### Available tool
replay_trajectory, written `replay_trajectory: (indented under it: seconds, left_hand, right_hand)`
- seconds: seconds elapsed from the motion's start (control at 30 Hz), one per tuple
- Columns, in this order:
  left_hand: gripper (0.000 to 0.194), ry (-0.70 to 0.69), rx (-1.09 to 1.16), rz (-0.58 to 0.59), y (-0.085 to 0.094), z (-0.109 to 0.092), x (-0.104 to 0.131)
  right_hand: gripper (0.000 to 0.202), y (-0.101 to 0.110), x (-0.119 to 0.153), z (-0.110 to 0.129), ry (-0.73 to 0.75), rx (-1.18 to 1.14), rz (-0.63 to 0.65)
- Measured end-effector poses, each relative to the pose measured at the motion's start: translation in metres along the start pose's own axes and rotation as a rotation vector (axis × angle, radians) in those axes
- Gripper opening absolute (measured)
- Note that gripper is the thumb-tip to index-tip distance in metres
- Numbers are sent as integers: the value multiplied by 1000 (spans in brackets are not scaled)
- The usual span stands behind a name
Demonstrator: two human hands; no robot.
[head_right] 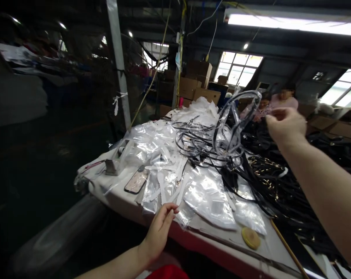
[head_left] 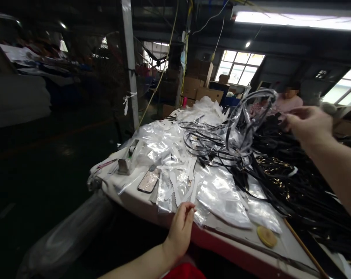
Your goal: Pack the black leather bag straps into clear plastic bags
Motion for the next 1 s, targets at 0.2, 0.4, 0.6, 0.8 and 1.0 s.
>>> replay_trajectory:
  seconds: [0.2, 0.4, 0.6, 0.8, 1.0]
  left_hand:
    - [32, 35, 8, 26, 4, 12, -2]
    - [27, 27, -39, 61, 0, 8, 1]
    - [24, -28, -97, 69, -1, 3, 5]
    - [20, -10, -130, 94, -6, 0, 2]
    - [19, -12, -135, 139, -9, 3, -2]
  right_hand:
    - [18, -114, 153, -33, -24, 149, 471]
    - [34, -187, 237, -62, 29, 231, 487]
    - [28, -198, 247, -77, 59, 206, 445]
    - [34, -176, 254, -74, 79, 61, 573]
    - [59, -118, 285, -62, 32, -112, 968]
Point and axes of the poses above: each hand's wrist, its own x-axis away from the middle knuckle, its own y-axis out of the back of the hand, z = x × y, the point moved 1 cm from there along -x, towards the middle knuckle, and after that the axes turned 1 degree about -y, right-handed, at the moved point
